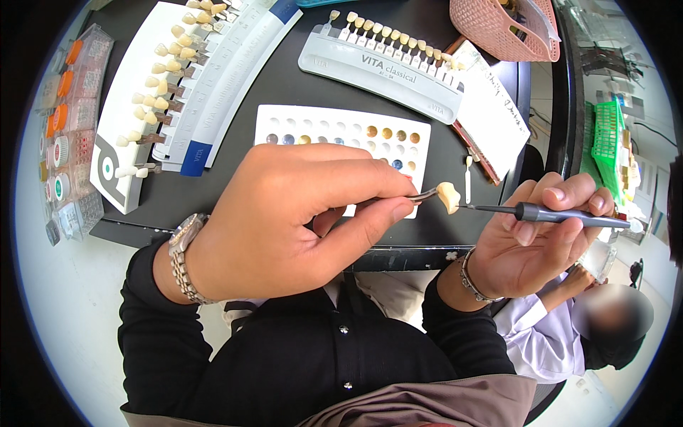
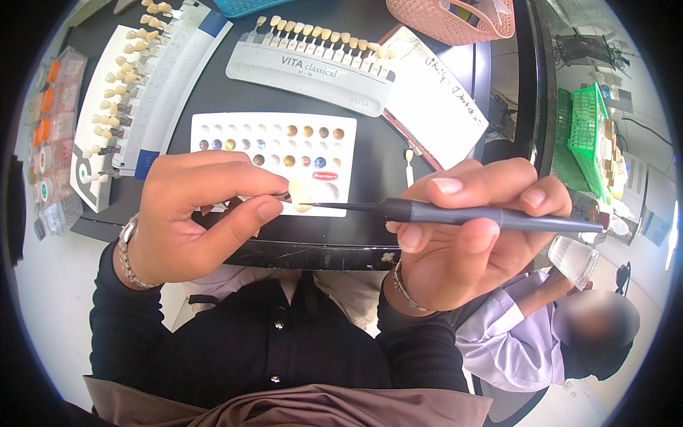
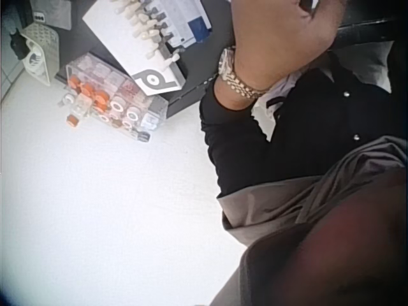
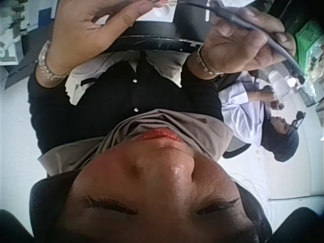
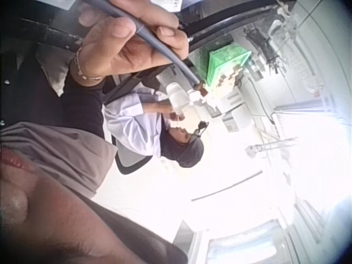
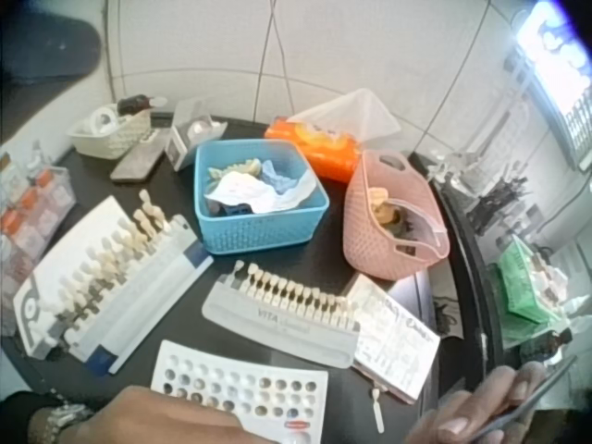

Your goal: The person uses a fine brush to apply colored pigments to a small artificial tooth held in tweezers. They repeatedly dip the brush into a palette of dental stains and carefully paint the surface of the tooth, rotating it to cover different areas.

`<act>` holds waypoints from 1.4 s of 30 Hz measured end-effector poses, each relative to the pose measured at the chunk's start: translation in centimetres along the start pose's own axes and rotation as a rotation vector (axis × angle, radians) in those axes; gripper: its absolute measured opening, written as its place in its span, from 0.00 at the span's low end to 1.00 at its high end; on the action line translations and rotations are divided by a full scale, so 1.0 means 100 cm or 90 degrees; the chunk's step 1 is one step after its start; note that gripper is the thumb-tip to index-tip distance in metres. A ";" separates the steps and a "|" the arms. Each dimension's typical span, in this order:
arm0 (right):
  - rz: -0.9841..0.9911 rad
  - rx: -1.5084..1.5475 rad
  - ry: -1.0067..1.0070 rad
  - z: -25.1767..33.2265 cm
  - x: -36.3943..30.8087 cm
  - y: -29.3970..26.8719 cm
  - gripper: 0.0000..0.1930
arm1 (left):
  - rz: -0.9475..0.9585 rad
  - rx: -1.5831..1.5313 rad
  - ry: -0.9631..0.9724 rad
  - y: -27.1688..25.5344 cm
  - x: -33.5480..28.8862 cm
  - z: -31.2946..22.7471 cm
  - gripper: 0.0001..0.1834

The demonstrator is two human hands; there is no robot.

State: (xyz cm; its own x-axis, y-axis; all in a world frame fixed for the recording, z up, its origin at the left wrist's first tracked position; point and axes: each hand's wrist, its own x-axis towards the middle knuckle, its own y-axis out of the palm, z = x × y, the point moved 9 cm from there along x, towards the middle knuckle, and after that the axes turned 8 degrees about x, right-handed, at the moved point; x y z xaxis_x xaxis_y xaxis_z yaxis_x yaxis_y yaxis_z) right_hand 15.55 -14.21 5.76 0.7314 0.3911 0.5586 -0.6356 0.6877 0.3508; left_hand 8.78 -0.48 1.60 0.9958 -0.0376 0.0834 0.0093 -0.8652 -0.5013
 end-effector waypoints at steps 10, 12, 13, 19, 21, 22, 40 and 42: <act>0.001 0.011 0.015 -0.001 0.000 0.001 0.08 | -0.012 0.017 0.024 -0.002 0.000 -0.003 0.05; 0.002 0.010 0.015 -0.001 0.000 0.001 0.08 | -0.014 0.021 0.027 -0.002 0.001 -0.004 0.05; 0.002 0.004 0.014 -0.001 0.000 0.001 0.08 | -0.016 0.023 0.031 -0.002 0.000 -0.004 0.05; 0.008 0.001 0.018 -0.001 0.000 0.001 0.08 | -0.065 0.011 0.072 -0.006 0.000 -0.008 0.05; 0.011 0.005 0.018 -0.001 0.000 0.001 0.08 | -0.067 0.012 0.072 -0.006 0.000 -0.008 0.05; 0.012 0.006 0.017 0.000 0.000 0.001 0.08 | -0.066 0.015 0.070 -0.006 0.000 -0.008 0.05; 0.015 -0.009 0.012 0.000 0.000 0.000 0.08 | -0.049 0.024 0.053 -0.005 0.001 -0.007 0.05; 0.012 -0.008 0.010 0.000 0.000 0.000 0.08 | -0.051 0.021 0.052 -0.005 0.001 -0.007 0.05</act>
State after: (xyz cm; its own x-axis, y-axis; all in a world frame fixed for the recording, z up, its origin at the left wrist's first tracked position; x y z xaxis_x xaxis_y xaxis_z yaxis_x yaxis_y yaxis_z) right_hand 15.54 -14.18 5.78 0.7235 0.4129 0.5532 -0.6459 0.6877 0.3314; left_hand 8.77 -0.40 2.50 0.9810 -0.0114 0.1937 0.0925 -0.8501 -0.5185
